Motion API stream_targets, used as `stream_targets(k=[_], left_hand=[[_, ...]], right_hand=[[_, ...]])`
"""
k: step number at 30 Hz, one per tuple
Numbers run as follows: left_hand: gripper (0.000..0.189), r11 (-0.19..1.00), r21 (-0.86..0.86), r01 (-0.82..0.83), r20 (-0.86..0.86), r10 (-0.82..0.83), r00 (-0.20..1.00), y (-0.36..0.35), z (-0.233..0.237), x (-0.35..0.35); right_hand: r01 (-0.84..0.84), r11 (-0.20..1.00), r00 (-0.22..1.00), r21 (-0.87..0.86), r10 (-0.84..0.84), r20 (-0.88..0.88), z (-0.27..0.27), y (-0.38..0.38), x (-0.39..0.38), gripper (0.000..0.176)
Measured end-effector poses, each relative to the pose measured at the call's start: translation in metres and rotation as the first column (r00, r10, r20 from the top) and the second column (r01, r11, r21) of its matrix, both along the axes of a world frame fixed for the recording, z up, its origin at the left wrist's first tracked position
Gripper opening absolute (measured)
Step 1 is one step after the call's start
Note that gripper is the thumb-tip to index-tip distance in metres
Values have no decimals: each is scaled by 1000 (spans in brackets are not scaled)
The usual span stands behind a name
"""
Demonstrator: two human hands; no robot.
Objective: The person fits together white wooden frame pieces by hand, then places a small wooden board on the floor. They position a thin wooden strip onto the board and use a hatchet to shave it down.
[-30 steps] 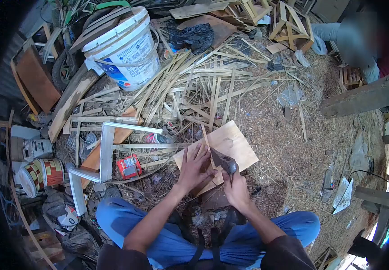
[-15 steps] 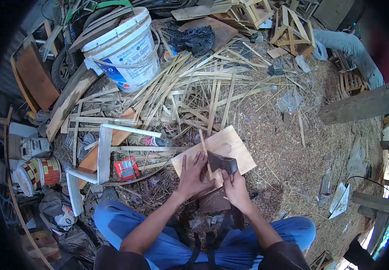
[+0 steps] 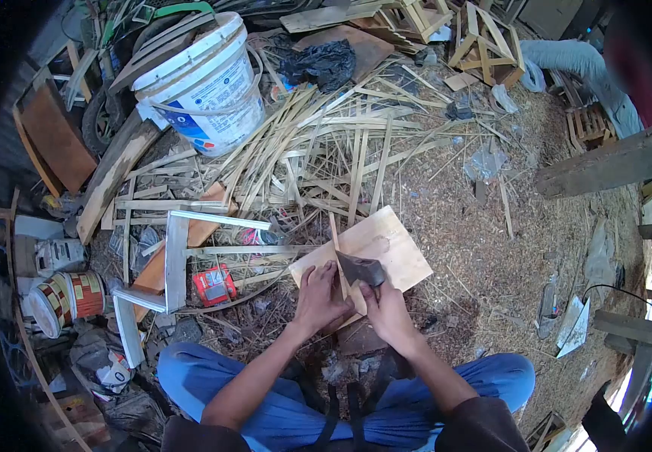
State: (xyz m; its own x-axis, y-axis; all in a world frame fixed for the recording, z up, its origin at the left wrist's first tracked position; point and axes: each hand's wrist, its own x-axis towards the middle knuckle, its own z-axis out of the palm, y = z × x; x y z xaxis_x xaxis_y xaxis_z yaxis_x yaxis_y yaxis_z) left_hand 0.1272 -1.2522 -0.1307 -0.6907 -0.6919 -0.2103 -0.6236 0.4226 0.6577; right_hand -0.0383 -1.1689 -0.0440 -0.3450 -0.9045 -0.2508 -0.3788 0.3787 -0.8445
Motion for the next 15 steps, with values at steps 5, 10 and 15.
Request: stream_targets(k=[5,10,15], left_hand=[[91,1000,11,-27,0,27,1000,2,8,2],[89,999,25,-49,-114,51,992,2,1,9],[89,998,61,-3,-161,13,987,-4,-10,18]], right_hand=[[-60,988,998,140,61,0,17,-6,16,46],[-68,988,996,137,75,-45,9,-7,14,46],[-96,995,991,-18,94,-98,-6,-13,10,40]])
